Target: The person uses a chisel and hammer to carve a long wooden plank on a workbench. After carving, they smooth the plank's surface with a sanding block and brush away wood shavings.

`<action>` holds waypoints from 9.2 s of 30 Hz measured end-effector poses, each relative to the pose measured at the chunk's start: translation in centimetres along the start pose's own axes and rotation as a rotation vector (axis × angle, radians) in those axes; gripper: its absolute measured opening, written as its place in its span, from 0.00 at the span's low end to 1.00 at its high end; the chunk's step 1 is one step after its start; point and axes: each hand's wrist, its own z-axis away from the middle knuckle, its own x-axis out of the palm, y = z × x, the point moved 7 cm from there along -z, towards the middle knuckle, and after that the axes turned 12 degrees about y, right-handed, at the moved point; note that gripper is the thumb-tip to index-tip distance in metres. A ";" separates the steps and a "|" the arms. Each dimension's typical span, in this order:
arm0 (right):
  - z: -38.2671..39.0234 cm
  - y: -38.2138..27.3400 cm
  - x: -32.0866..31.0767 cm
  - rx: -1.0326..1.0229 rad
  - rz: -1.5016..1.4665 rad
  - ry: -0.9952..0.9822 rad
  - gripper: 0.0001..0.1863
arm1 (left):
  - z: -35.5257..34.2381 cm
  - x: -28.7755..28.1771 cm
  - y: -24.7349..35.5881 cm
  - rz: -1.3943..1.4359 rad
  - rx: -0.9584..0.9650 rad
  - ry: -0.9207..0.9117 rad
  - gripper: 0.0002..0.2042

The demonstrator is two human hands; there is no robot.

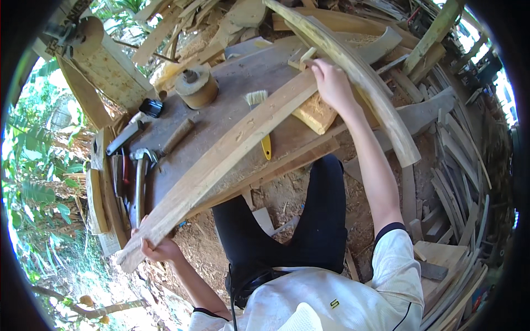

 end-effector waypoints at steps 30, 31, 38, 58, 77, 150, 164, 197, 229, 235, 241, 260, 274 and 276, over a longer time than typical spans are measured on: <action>2.8 0.8 0.9 0.115 0.034 0.124 0.20 | 8.7 8.9 8.6 -0.386 -0.374 -0.587 0.27; 2.6 0.5 1.1 0.109 0.029 0.120 0.20 | 9.0 9.2 8.7 -0.407 -0.364 -0.615 0.28; 2.6 0.0 0.9 0.148 -0.018 0.096 0.17 | 11.8 8.5 7.1 -0.515 -0.561 -0.651 0.30; 2.6 -0.4 1.0 0.139 -0.013 0.047 0.20 | 13.0 9.1 8.1 -0.479 -0.538 -0.548 0.31; 5.8 -7.7 2.1 -0.143 -0.115 0.013 0.18 | 6.0 3.7 -2.7 -0.633 -0.504 -0.396 0.21; 13.5 -20.7 3.5 -0.302 -0.261 -0.107 0.15 | 7.2 1.6 -5.8 -0.425 -0.501 -0.359 0.19; 8.5 -12.8 1.9 -0.193 -0.228 -0.244 0.20 | 6.5 1.1 -4.4 -0.485 -0.395 -0.301 0.26; 28.7 -47.6 8.2 -0.856 -0.802 -0.511 0.25 | 7.3 -1.7 -4.0 -0.888 -0.119 -0.247 0.15; 28.3 -45.4 15.5 -1.090 -0.322 -0.599 0.25 | 9.5 0.1 -5.9 -0.591 -0.222 -0.106 0.13; 17.8 -34.5 8.4 -0.715 -0.561 -0.486 0.21 | 6.6 -4.3 -5.6 -0.426 0.386 -0.485 0.13; 13.6 -19.2 3.4 -0.487 -0.189 -0.376 0.24 | 8.8 -5.5 -6.8 -0.429 0.527 -0.565 0.15; 6.1 -5.0 -1.3 -0.026 0.002 -0.116 0.18 | 6.0 -8.2 -8.8 -0.444 0.037 -0.221 0.14; 4.7 -1.3 -1.7 0.236 0.054 -0.101 0.19 | 4.4 -6.3 -7.5 -0.318 -0.180 -0.383 0.16; 4.5 0.4 -2.9 0.187 0.155 -0.014 0.18 | 5.1 -5.2 -8.5 -0.270 -0.363 -0.384 0.18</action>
